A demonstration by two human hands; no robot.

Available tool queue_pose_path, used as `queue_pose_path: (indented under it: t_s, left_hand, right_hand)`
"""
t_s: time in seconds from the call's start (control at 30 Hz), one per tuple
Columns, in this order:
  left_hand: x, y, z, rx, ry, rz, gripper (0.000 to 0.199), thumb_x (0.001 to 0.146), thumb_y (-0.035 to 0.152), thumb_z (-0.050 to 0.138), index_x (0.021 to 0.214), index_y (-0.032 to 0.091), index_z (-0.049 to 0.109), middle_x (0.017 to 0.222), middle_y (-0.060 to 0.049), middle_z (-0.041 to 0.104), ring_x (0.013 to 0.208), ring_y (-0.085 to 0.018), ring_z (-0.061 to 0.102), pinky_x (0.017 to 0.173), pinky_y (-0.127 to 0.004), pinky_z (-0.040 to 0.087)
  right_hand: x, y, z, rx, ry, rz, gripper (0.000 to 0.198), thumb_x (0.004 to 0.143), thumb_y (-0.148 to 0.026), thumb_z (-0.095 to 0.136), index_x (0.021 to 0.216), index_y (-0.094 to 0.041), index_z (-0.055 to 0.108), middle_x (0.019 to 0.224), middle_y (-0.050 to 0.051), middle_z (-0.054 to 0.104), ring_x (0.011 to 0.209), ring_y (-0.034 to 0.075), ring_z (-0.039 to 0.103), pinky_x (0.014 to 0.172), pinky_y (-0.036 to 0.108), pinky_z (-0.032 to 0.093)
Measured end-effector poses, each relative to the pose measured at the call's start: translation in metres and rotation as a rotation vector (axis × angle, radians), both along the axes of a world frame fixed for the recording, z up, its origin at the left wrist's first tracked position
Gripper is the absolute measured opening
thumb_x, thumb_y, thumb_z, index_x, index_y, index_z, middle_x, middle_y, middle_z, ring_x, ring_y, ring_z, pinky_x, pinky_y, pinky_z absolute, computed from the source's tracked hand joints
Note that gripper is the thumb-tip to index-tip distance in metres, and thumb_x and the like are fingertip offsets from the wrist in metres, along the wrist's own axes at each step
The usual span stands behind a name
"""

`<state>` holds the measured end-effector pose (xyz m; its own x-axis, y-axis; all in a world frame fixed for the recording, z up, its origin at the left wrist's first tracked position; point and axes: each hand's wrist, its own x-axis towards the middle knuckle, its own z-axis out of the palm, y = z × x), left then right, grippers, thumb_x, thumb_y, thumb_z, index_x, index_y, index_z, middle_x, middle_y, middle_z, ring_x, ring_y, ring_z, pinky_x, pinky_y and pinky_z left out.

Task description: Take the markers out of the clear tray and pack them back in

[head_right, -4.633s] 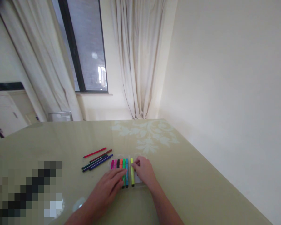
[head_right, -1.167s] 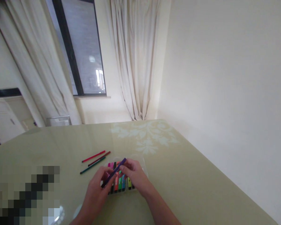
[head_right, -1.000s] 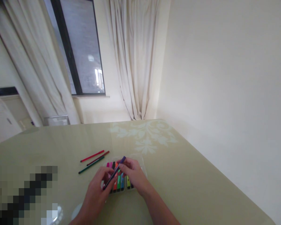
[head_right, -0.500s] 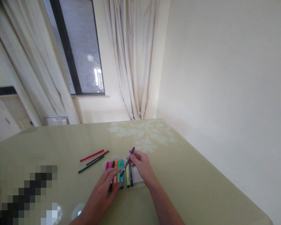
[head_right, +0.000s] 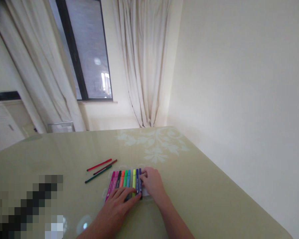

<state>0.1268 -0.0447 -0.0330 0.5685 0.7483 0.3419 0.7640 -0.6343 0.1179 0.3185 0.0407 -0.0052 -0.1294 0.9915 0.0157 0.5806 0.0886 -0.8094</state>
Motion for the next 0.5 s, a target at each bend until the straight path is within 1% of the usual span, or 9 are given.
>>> queue_pose_path:
  t_s: [0.1, 0.2, 0.27, 0.33, 0.37, 0.4, 0.47, 0.5]
  left_hand:
    - [0.004, -0.002, 0.005, -0.027, -0.003, 0.024, 0.062, 0.087, 0.003, 0.054, 0.137, 0.041, 0.060, 0.133, -0.002, 0.067, 0.121, -0.028, 0.063, 0.101, -0.050, 0.054]
    - [0.008, -0.004, 0.011, -0.054, -0.041, 0.020, 0.055, 0.090, 0.006, 0.054, 0.133, 0.040, 0.062, 0.130, -0.003, 0.069, 0.119, -0.028, 0.064, 0.101, -0.050, 0.053]
    - [0.004, -0.001, 0.013, -0.075, -0.097, -0.006, 0.049, 0.095, 0.011, 0.052, 0.134, 0.038, 0.061, 0.129, -0.002, 0.069, 0.117, -0.025, 0.064, 0.101, -0.046, 0.054]
    - [-0.007, 0.006, 0.015, -0.074, -0.178, 0.042, 0.041, 0.100, 0.018, 0.047, 0.134, 0.034, 0.062, 0.129, -0.004, 0.069, 0.116, -0.022, 0.064, 0.101, -0.040, 0.053]
    - [-0.015, 0.011, 0.016, -0.058, -0.219, 0.115, 0.038, 0.102, 0.020, 0.044, 0.133, 0.031, 0.063, 0.127, -0.005, 0.069, 0.116, -0.022, 0.064, 0.101, -0.039, 0.053]
    - [-0.025, 0.016, 0.018, -0.038, -0.240, 0.221, 0.036, 0.103, 0.022, 0.042, 0.129, 0.028, 0.066, 0.126, -0.007, 0.069, 0.116, -0.022, 0.064, 0.102, -0.039, 0.052]
    - [-0.047, 0.025, 0.022, 0.000, -0.216, 0.478, 0.034, 0.103, 0.022, 0.039, 0.121, 0.022, 0.068, 0.124, -0.010, 0.069, 0.116, -0.027, 0.062, 0.102, -0.044, 0.050]
    - [-0.058, 0.028, 0.024, 0.014, -0.167, 0.623, 0.034, 0.102, 0.020, 0.040, 0.122, 0.019, 0.067, 0.123, -0.012, 0.068, 0.115, -0.029, 0.062, 0.100, -0.047, 0.049]
  right_hand:
    - [-0.001, -0.001, -0.001, -0.029, -0.022, -0.020, 0.009, 0.080, -0.010, 0.064, 0.077, -0.018, 0.068, 0.067, 0.000, 0.072, 0.051, 0.012, 0.065, 0.052, 0.022, 0.047]
    - [-0.001, 0.000, -0.001, -0.034, -0.029, -0.020, 0.012, 0.079, -0.008, 0.065, 0.073, -0.018, 0.064, 0.066, -0.001, 0.070, 0.047, 0.010, 0.061, 0.050, 0.020, 0.045]
    - [0.000, 0.000, 0.000, -0.065, 0.005, -0.010, 0.011, 0.081, -0.008, 0.064, 0.074, -0.018, 0.064, 0.065, -0.002, 0.069, 0.046, 0.010, 0.060, 0.047, 0.020, 0.044]
    - [0.001, -0.001, 0.001, -0.084, 0.037, -0.009, 0.010, 0.085, -0.011, 0.061, 0.077, -0.018, 0.064, 0.064, -0.002, 0.067, 0.046, 0.009, 0.060, 0.046, 0.019, 0.043]
    - [0.001, -0.001, 0.003, -0.076, 0.039, -0.011, 0.011, 0.087, -0.013, 0.060, 0.078, -0.017, 0.064, 0.064, -0.002, 0.067, 0.045, 0.009, 0.059, 0.045, 0.019, 0.042]
    - [0.001, -0.001, 0.004, -0.059, 0.032, -0.014, 0.012, 0.089, -0.016, 0.058, 0.078, -0.017, 0.064, 0.065, -0.002, 0.067, 0.045, 0.009, 0.059, 0.045, 0.019, 0.042]
    - [0.001, -0.002, 0.005, -0.010, 0.008, -0.009, 0.015, 0.092, -0.020, 0.056, 0.080, -0.017, 0.065, 0.068, -0.001, 0.068, 0.045, 0.009, 0.059, 0.047, 0.020, 0.042]
    - [0.001, -0.002, 0.006, 0.010, -0.003, -0.004, 0.015, 0.092, -0.021, 0.056, 0.081, -0.017, 0.066, 0.069, 0.000, 0.069, 0.045, 0.009, 0.059, 0.048, 0.021, 0.043]
